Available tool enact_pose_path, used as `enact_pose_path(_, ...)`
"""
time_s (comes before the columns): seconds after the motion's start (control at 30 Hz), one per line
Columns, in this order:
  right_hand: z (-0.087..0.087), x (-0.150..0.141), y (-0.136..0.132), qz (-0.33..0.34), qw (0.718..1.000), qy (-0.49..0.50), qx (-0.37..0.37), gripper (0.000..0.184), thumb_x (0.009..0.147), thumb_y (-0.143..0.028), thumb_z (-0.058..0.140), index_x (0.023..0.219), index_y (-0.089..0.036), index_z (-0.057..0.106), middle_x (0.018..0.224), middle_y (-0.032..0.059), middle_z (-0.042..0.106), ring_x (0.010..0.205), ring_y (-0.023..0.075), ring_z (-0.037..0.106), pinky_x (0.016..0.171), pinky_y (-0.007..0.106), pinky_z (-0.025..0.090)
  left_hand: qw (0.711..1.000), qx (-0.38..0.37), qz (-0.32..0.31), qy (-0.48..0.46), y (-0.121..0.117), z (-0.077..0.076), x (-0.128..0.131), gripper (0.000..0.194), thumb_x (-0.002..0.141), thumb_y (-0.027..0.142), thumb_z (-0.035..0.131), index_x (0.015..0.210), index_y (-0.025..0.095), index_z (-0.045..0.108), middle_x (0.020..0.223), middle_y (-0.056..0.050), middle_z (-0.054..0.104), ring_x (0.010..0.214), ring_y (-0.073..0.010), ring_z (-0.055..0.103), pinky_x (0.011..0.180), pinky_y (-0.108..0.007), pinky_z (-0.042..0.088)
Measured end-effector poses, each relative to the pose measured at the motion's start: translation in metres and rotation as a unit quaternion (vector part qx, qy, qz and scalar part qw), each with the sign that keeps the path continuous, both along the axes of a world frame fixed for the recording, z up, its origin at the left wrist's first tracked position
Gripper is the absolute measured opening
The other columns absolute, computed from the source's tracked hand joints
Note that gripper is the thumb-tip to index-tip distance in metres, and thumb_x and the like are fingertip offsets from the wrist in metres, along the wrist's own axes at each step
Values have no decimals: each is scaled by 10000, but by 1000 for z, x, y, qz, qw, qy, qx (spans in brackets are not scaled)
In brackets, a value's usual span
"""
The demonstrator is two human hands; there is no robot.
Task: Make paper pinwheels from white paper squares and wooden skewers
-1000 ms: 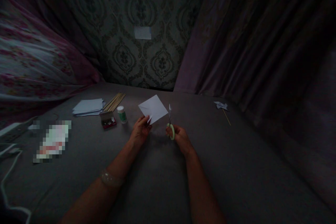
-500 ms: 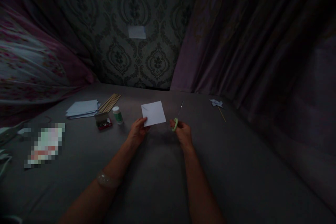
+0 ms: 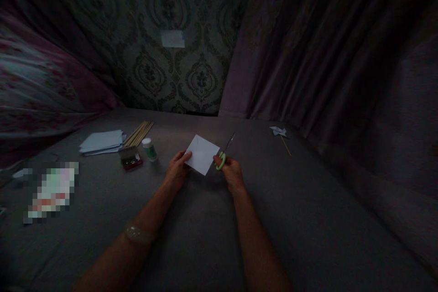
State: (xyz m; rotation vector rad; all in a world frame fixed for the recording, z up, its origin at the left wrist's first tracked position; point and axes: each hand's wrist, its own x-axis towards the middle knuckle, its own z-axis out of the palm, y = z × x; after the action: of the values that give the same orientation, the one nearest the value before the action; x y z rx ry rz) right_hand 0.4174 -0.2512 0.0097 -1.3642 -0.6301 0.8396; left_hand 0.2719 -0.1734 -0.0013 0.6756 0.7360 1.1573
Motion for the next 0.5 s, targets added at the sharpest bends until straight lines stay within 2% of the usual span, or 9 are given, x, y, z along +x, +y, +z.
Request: enact_pose_path(0.5, -7, -9, 5, -14, 998, 62, 15, 366, 445, -397, 804, 644, -150, 621, 562, -50, 542, 520, 78, 436, 537, 238, 351, 1000, -12, -6, -6, -2, 4, 2, 410, 466, 279, 829, 818, 166, 652, 754, -24, 672, 636, -140, 587, 593, -249, 465)
